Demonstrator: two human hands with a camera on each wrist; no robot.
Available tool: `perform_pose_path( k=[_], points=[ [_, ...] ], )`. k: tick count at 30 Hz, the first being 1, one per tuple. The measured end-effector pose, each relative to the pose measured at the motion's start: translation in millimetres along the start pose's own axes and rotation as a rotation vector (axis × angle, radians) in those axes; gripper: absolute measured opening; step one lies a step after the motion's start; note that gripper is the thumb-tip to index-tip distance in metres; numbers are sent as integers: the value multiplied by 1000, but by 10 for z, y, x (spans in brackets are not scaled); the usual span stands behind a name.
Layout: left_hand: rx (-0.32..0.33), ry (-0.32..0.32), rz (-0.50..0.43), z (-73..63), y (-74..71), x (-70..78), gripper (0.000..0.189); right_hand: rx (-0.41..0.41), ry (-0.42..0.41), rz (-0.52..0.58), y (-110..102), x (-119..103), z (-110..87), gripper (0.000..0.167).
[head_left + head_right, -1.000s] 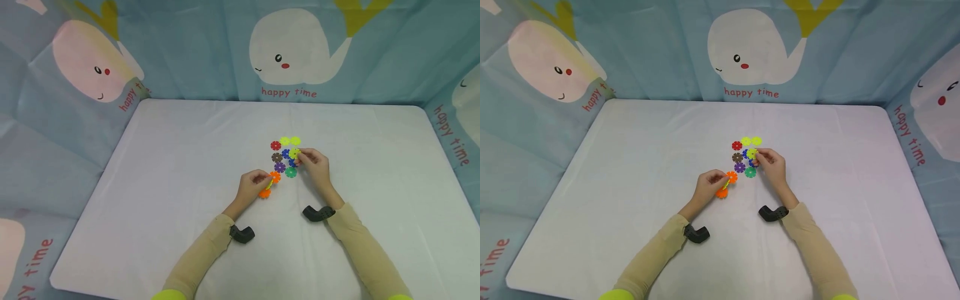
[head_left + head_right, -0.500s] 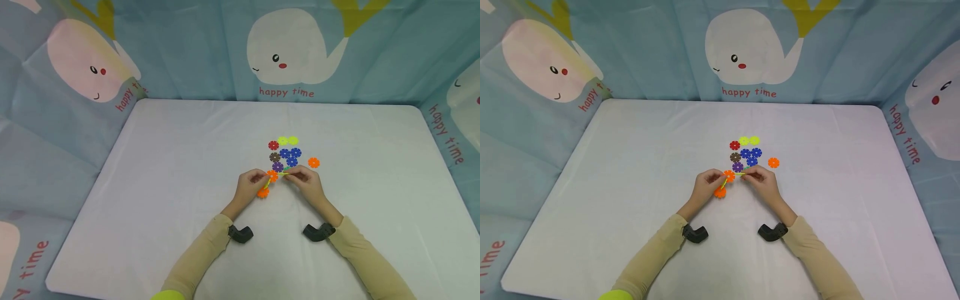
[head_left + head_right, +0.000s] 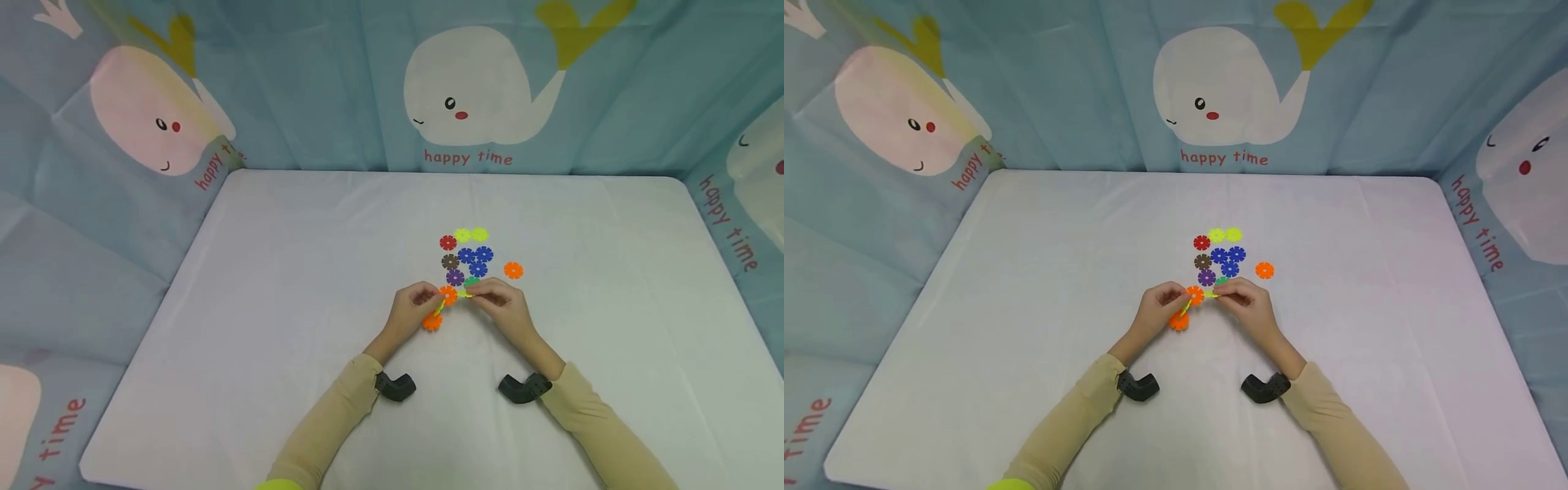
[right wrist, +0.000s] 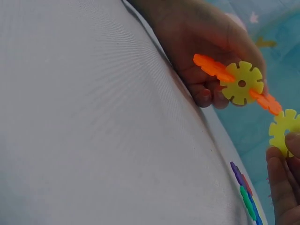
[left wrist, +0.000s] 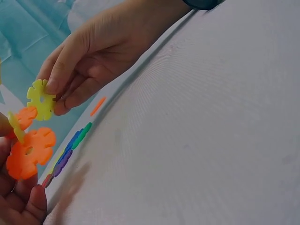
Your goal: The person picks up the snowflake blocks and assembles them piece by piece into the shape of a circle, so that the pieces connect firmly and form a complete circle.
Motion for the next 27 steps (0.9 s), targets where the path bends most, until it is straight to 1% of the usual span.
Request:
perform_pose_path(
  k=[9, 12, 18, 21, 25, 27],
  points=[
    [-57, 27, 6, -8, 19, -40, 8, 16, 12, 16, 7, -24, -29, 15],
    [-63, 40, 4, -3, 20, -30, 8, 7, 20, 39, 3, -29, -19, 15],
    [-76, 29, -3, -1, 22, -24, 9, -5, 49, 69, -7, -24, -22, 15],
    [-81, 28, -10, 7, 18, -19, 9, 2, 42, 102, -21, 73, -28, 15],
    [-83, 28, -18, 14, 21, -12, 10, 17, 10, 162, -34, 208, -46, 16],
    [-87, 28, -15, 13, 23, -6, 10, 19, 7, 181, -36, 213, -50, 15]
  ],
)
Point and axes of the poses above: each hand's wrist, its own z-axis towards the middle knuckle, its own y-axis out of the palm, x = y × z, the point moved 1 cm from there along z, towards the middle knuckle, and after that the axes turned 7 degrees about -x, right-handed, at the moved point
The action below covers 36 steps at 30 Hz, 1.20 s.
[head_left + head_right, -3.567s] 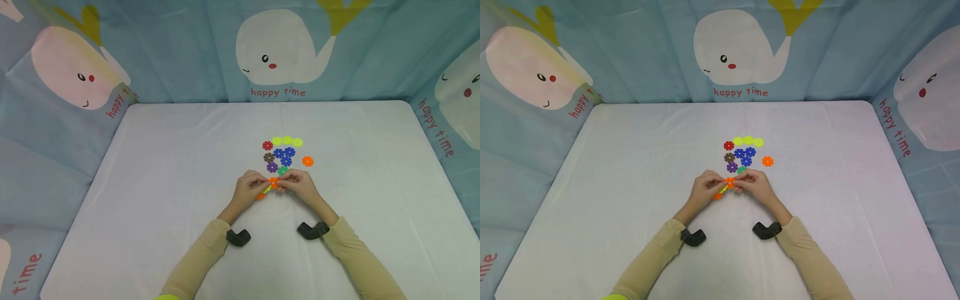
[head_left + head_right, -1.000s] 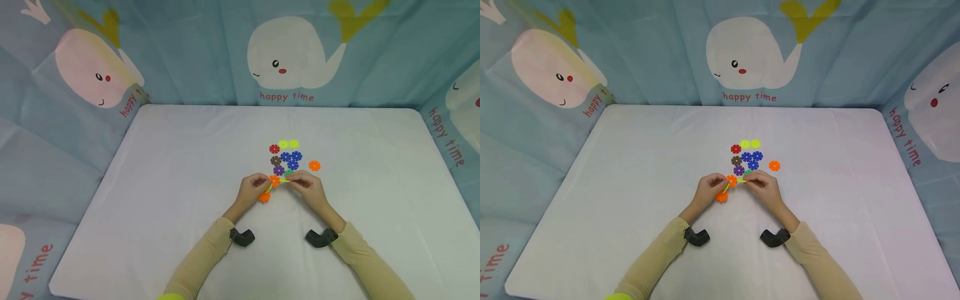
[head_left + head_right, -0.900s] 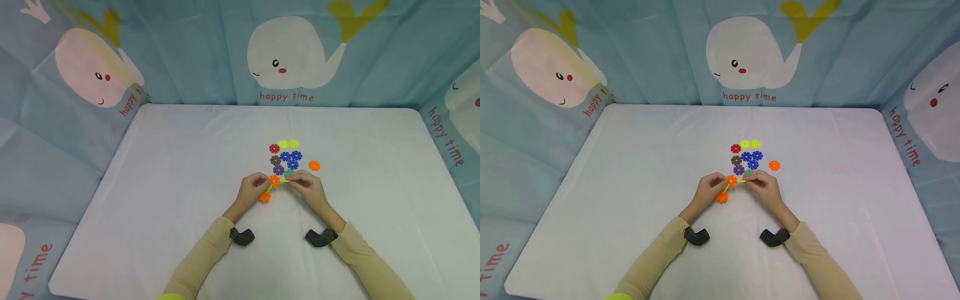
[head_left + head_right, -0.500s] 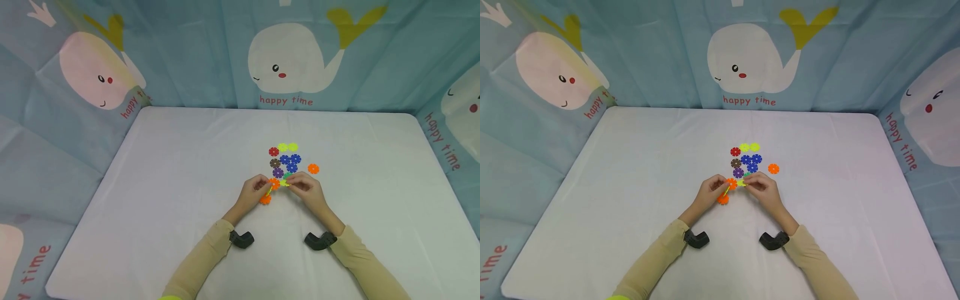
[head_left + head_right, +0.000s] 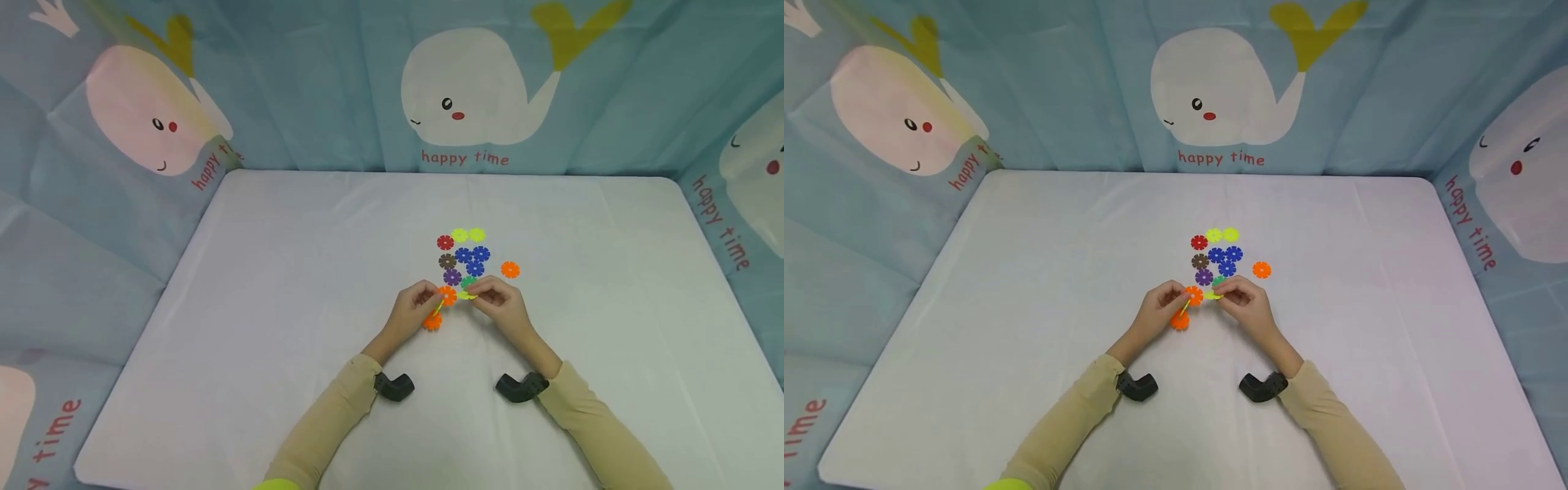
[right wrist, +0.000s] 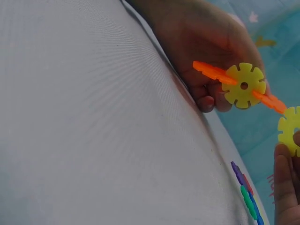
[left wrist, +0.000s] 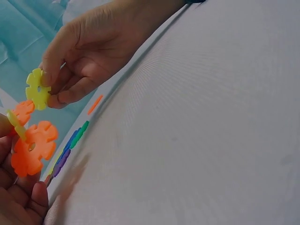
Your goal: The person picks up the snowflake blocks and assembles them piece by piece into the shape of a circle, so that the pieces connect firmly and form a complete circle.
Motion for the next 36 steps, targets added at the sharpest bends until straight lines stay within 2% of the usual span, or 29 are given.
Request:
perform_pose_path(
  k=[10, 23, 28, 32, 36],
  points=[
    [-25, 30, 6, 23, -7, -3, 10, 3, 41, -17, -27, 0, 22, 13],
    [-44, 1, 37, 15, -12, -13, 11, -7, 58, 8, -14, 14, 15, 13],
    [-38, -1, 46, 10, -26, -13, 11, -18, 84, -58, 14, -71, 25, 14],
    [-66, -23, 44, 10, -35, -28, 13, -31, 109, -135, 46, -182, 46, 10],
    [-98, -35, 37, 15, -47, -28, 14, -54, 79, -189, 55, -226, 51, 12]
  ],
)
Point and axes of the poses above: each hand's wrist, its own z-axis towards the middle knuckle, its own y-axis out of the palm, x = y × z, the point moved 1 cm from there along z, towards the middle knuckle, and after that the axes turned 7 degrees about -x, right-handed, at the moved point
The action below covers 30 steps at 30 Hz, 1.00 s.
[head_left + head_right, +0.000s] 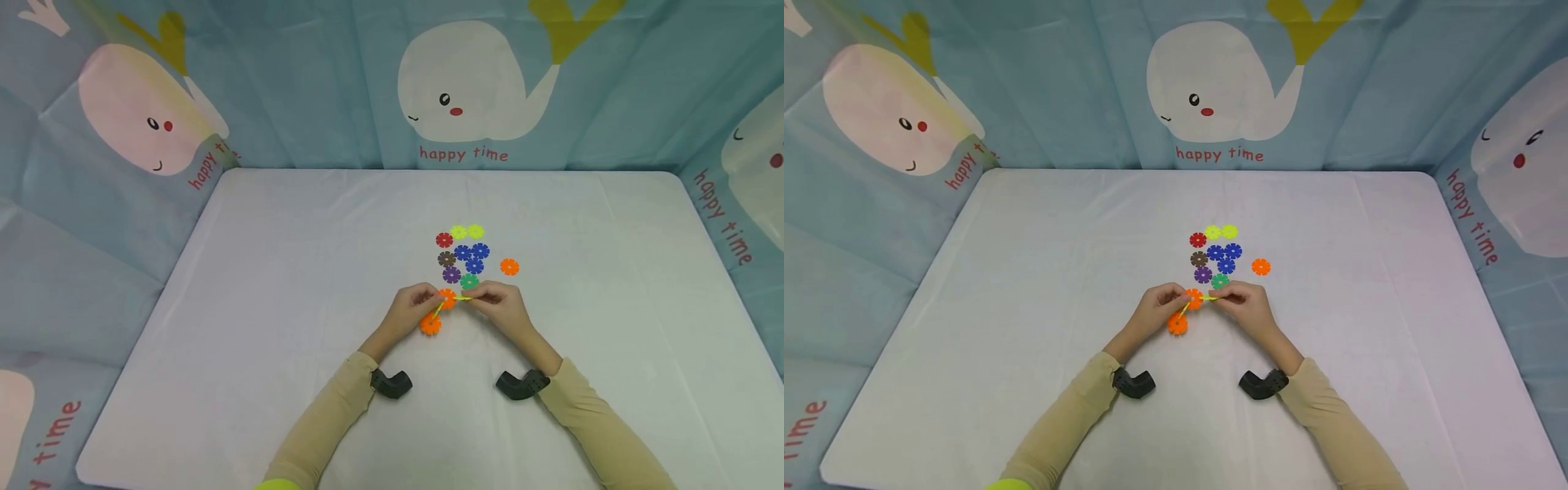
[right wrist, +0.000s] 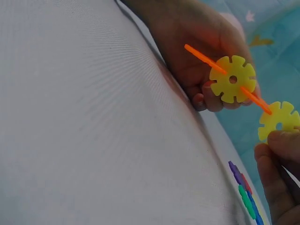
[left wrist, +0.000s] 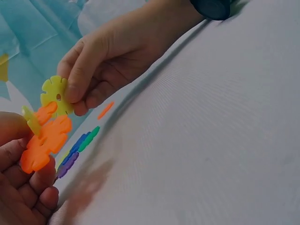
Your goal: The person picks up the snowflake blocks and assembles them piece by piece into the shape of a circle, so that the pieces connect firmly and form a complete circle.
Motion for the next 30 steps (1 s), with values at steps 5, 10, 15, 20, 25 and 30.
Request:
perform_pose_path(
  k=[5, 10, 15, 20, 25, 30],
  points=[
    [-20, -34, -7, 24, 2, -161, 14, -17, -94, -53, 13, 0, -16, 16],
    [-27, -65, 18, 45, 11, -327, 16, -27, -202, -172, 29, -34, -5, 20],
    [-26, -50, 25, 47, 20, -342, 16, -68, -314, -228, 33, -81, 28, 24],
    [-45, -31, 15, 34, 11, -191, 14, -64, -328, -228, 11, 14, 22, 26],
    [-83, -33, -77, 26, -16, -24, 12, -6, -245, -184, 3, 116, -1, 23],
    [-64, -41, -122, 50, -4, -56, 13, 26, -197, -167, 0, 104, 11, 22]
  ],
)
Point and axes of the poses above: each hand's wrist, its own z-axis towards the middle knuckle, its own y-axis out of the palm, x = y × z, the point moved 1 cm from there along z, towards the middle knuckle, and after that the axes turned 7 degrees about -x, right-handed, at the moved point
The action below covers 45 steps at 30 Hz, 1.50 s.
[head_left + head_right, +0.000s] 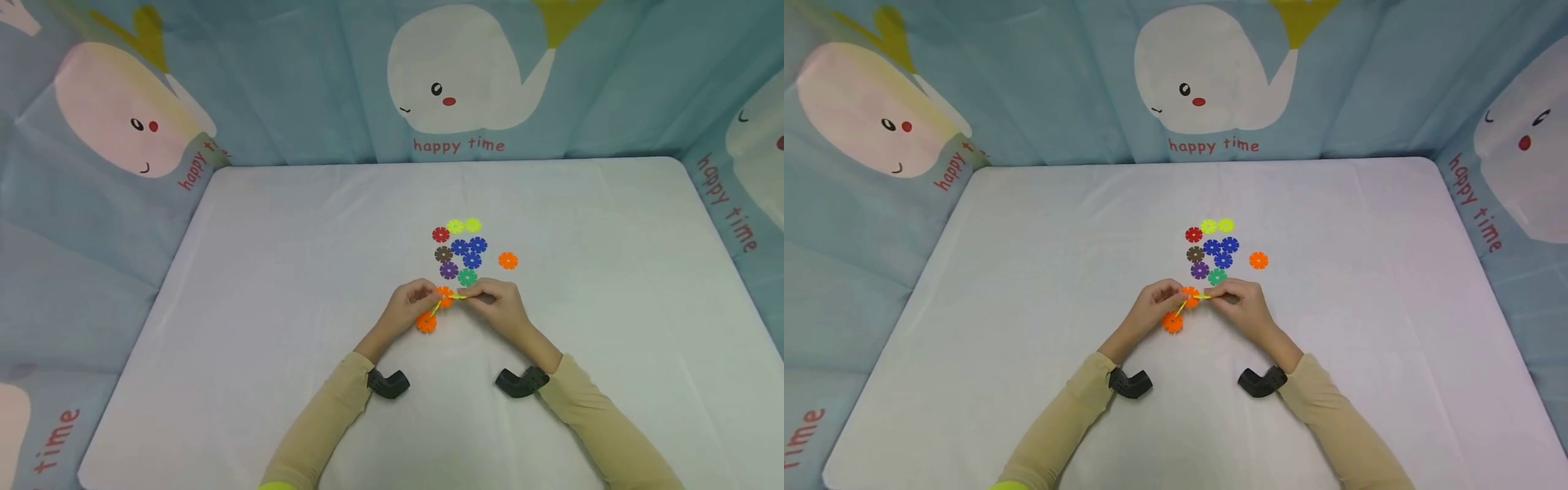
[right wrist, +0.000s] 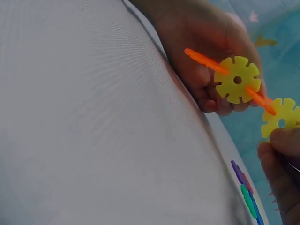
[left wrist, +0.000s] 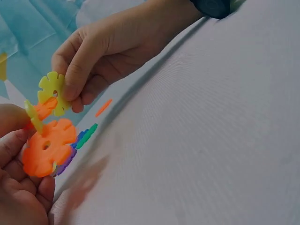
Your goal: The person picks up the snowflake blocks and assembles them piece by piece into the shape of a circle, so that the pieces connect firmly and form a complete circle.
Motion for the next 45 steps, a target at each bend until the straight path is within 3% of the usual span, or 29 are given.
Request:
perform_pose_path(
  k=[4, 7, 10, 13, 19, 23, 26, 29, 32, 36, 40, 45],
  points=[
    [20, 24, -16, 13, 8, -5, 11, -41, 73, -153, -104, 148, -13, 17],
    [25, 32, -34, 25, 11, -23, 10, 11, 238, -374, -287, 243, -30, 19],
    [40, 26, -55, 42, 1, -92, 10, 76, 439, -534, -471, 325, -59, 32],
    [60, 17, -71, 63, -21, -210, 10, 62, 530, -587, -558, 377, -71, 41],
    [69, 40, -110, 75, -48, -344, 16, 99, 518, -535, -558, 427, -67, 31],
    [72, 84, -112, 66, -50, -351, 20, 170, 483, -389, -545, 421, -76, 22],
    [75, 76, -117, 66, -40, -352, 19, 169, 507, -116, -518, 382, -85, 16],
    [74, 37, -121, 77, -21, -350, 17, 108, 573, 194, -441, 311, -86, 18],
    [70, 0, -117, 84, -10, -335, 15, 52, 608, 410, -330, 244, -83, 15],
    [70, -6, -100, 61, -10, -190, 12, 29, 579, 499, -223, 223, -84, 4],
    [82, -3, -57, 23, -13, -20, 10, 40, 533, 529, -186, 238, -85, 4],
    [91, -10, -53, 6, -14, 5, 9, 40, 498, 546, -183, 239, -83, 7]
  ],
)
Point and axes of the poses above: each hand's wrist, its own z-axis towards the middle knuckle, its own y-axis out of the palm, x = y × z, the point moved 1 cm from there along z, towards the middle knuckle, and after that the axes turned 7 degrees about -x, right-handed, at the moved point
